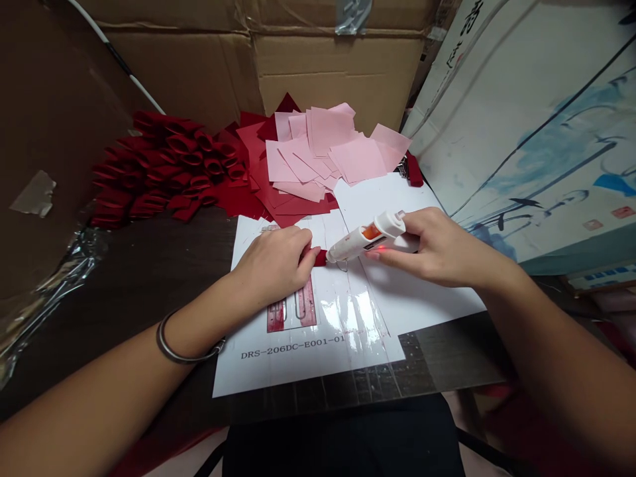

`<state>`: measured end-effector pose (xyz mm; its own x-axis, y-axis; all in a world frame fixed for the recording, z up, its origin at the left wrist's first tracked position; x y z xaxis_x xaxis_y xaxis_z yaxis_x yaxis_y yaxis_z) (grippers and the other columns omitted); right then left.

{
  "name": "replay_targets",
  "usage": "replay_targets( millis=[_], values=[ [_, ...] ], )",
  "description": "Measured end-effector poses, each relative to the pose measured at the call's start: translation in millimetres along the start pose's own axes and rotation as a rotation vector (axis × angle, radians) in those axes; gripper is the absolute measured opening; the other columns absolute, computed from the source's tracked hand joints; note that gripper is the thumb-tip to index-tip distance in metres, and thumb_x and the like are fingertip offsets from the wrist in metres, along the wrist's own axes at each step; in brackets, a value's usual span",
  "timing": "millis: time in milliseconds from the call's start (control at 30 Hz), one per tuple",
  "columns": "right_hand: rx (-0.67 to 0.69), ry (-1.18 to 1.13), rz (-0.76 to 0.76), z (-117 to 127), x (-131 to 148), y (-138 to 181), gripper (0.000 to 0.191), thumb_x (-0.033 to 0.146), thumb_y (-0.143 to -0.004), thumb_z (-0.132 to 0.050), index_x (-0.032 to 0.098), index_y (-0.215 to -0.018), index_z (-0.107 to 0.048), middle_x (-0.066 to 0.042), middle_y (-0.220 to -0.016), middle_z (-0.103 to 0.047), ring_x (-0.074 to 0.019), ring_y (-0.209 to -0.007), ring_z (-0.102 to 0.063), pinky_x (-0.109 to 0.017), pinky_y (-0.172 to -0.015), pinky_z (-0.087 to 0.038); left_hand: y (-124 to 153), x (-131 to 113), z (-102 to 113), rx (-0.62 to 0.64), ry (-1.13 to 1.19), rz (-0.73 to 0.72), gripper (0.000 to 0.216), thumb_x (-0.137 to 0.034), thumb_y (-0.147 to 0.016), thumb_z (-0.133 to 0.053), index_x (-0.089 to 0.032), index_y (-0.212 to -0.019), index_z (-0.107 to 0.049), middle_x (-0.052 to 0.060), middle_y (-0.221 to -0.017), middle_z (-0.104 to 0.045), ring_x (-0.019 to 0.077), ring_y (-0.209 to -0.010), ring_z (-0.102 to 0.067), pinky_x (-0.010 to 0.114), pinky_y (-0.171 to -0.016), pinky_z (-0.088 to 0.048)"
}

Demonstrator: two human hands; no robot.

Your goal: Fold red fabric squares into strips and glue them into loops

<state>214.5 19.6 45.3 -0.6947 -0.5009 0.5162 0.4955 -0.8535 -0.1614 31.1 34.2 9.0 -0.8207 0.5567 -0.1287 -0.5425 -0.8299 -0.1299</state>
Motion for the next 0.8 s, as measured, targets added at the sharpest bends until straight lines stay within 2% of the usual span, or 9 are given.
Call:
replay_targets(
  millis=[133, 433, 600, 800],
  values=[
    [0.011, 0.004, -0.002, -0.2, -1.1, -0.8, 0.036, 0.046, -0.087, -0.062, 0.02, -0.064, -0.051, 0.006, -0.053, -0.039, -0.0082, -0.047, -0.032, -0.028, -0.048, -0.023, 0.2, 0.8, -0.5, 0.005, 0.0, -0.007, 0.025, -0.031, -0.093, -0.046, -0.018, -0.071, -0.05, 0.004, -0.071, -0.058, 0.0185, -0.064, -0.052, 0.032, -0.06, -0.032],
    [0.021, 0.051, -0.107, -1.6, -5.3, 0.6, 0.04, 0.055, -0.086, -0.059, 0.02, -0.067, -0.053, 0.005, -0.054, -0.037, -0.0101, -0.049, -0.031, -0.03, -0.049, -0.022, 0.5, 1.3, 0.7, 0.004, 0.021, -0.003, 0.027, -0.031, -0.093, -0.046, -0.018, -0.069, -0.049, 0.004, -0.069, -0.058, 0.0184, -0.064, -0.052, 0.032, -0.059, -0.033],
    [0.012, 0.079, -0.113, -1.6, -4.0, 0.4, 0.043, 0.055, -0.087, -0.057, 0.021, -0.064, -0.044, 0.003, -0.056, -0.042, -0.0108, -0.05, -0.034, -0.03, -0.05, -0.022, 0.9, 0.9, 1.7, 0.021, 0.024, 0.007, 0.027, -0.03, -0.092, -0.047, -0.018, -0.069, -0.049, 0.004, -0.069, -0.058, 0.0181, -0.063, -0.052, 0.032, -0.059, -0.033],
    [-0.046, 0.137, -0.066, 0.6, 2.3, -0.1, 0.042, 0.047, -0.087, -0.059, 0.021, -0.062, -0.037, 0.004, -0.054, -0.04, -0.0107, -0.05, -0.032, -0.03, -0.051, -0.022, -0.6, 1.5, 1.7, 0.026, 0.036, 0.013, 0.025, -0.028, -0.092, -0.047, -0.018, -0.07, -0.051, 0.004, -0.069, -0.06, 0.0181, -0.062, -0.052, 0.031, -0.058, -0.034]
  ],
)
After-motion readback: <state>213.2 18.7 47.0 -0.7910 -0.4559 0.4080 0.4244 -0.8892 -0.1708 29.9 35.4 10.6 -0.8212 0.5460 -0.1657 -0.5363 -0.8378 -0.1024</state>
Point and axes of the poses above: each hand's wrist, its own y-axis away from the middle knuckle, its own z-axis out of the back of the hand, x = y × z, the point moved 6 cm from there along -y, towards the middle knuckle
